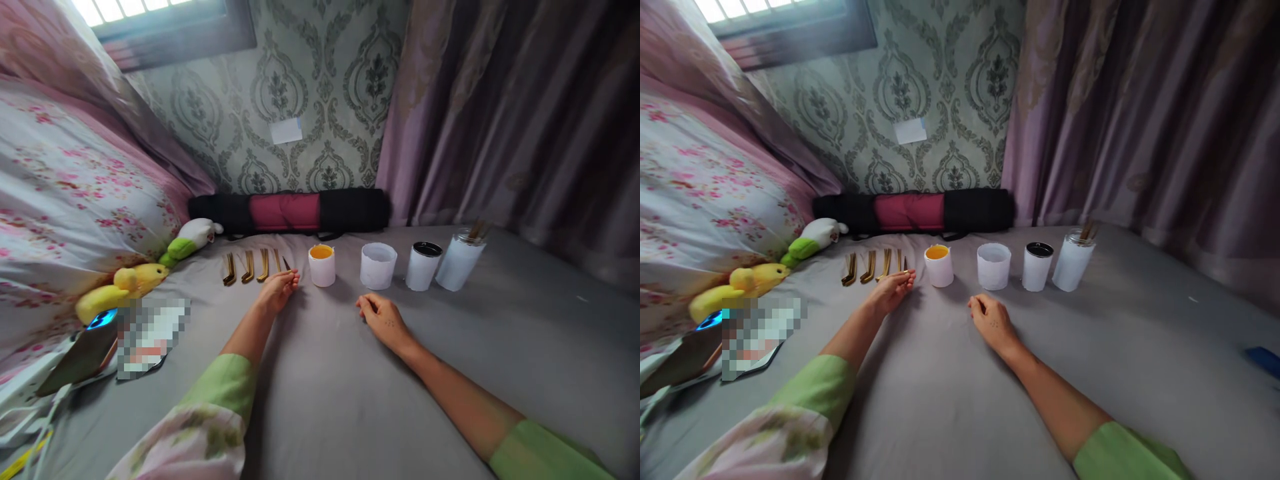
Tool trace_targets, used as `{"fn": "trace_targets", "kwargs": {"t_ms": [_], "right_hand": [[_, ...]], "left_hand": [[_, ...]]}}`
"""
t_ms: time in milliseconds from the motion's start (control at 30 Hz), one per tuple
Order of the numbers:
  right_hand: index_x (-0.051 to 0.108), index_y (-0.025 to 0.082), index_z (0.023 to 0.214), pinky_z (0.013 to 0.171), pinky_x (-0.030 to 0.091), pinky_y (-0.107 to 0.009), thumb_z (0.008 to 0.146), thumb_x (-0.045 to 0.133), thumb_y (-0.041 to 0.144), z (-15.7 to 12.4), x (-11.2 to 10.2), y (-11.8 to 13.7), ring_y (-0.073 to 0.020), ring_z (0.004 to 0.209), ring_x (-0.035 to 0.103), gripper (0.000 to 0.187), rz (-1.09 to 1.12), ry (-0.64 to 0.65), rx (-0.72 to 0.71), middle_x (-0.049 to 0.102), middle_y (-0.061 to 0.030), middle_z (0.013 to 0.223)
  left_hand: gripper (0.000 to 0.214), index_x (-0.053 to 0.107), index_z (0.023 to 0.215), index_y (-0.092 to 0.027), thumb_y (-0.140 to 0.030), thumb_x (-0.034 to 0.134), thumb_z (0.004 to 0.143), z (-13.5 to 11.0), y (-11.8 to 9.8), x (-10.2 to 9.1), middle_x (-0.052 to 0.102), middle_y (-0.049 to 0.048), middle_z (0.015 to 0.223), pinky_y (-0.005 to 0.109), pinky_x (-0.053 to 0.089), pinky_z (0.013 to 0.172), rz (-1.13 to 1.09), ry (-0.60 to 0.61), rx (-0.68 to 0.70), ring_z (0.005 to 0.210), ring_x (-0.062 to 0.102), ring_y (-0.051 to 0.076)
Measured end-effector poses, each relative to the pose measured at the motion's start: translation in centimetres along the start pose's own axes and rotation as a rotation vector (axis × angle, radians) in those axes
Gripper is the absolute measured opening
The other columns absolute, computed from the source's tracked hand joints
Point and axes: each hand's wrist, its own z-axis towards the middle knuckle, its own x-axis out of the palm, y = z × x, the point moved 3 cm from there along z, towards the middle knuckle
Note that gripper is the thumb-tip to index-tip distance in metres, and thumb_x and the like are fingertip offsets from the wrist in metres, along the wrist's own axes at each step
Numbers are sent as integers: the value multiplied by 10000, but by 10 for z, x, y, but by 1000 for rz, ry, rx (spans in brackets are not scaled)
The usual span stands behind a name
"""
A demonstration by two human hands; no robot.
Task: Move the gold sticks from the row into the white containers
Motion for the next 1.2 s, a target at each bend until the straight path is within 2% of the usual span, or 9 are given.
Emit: {"fn": "trace_targets", "kwargs": {"t_ms": [233,533,733,867,1200], "right_hand": [[597,169,728,550,371,-228,812,362,362,0,0,-1,-129,562,532,316,-1,-1,3,594,-23,609],[593,166,741,545,364,-224,819,364,359,-1,0,-1,-124,558,524,309,2,2,14,590,-19,612],[591,165,747,548,362,-224,819,368,367,0,1,-3,-122,561,523,309,8,7,17,591,-18,620],[592,164,743,549,364,-224,818,371,372,0,1,-4,-122,559,521,313,16,7,19,589,-18,617],[592,160,746,543,370,-224,816,379,366,-1,-1,-1,-122,557,523,304,26,-1,25,582,-16,611]], "left_hand": [[125,592,787,-79,-33,478,761,-23,9,11,572,43,661,126,429,456,-110,83,-13,508,516,36],[130,604,839,-88,-101,573,714,-43,26,20,610,62,697,158,418,467,-128,144,87,535,530,61],[297,600,898,-80,-230,651,647,-59,36,23,624,77,728,186,417,486,-55,141,141,553,537,79],[380,593,929,-78,-322,644,642,-68,37,23,618,69,724,201,410,482,3,118,204,550,530,87],[360,606,949,-117,-388,551,718,-88,32,27,588,27,684,202,398,467,278,55,453,547,508,92]]}}
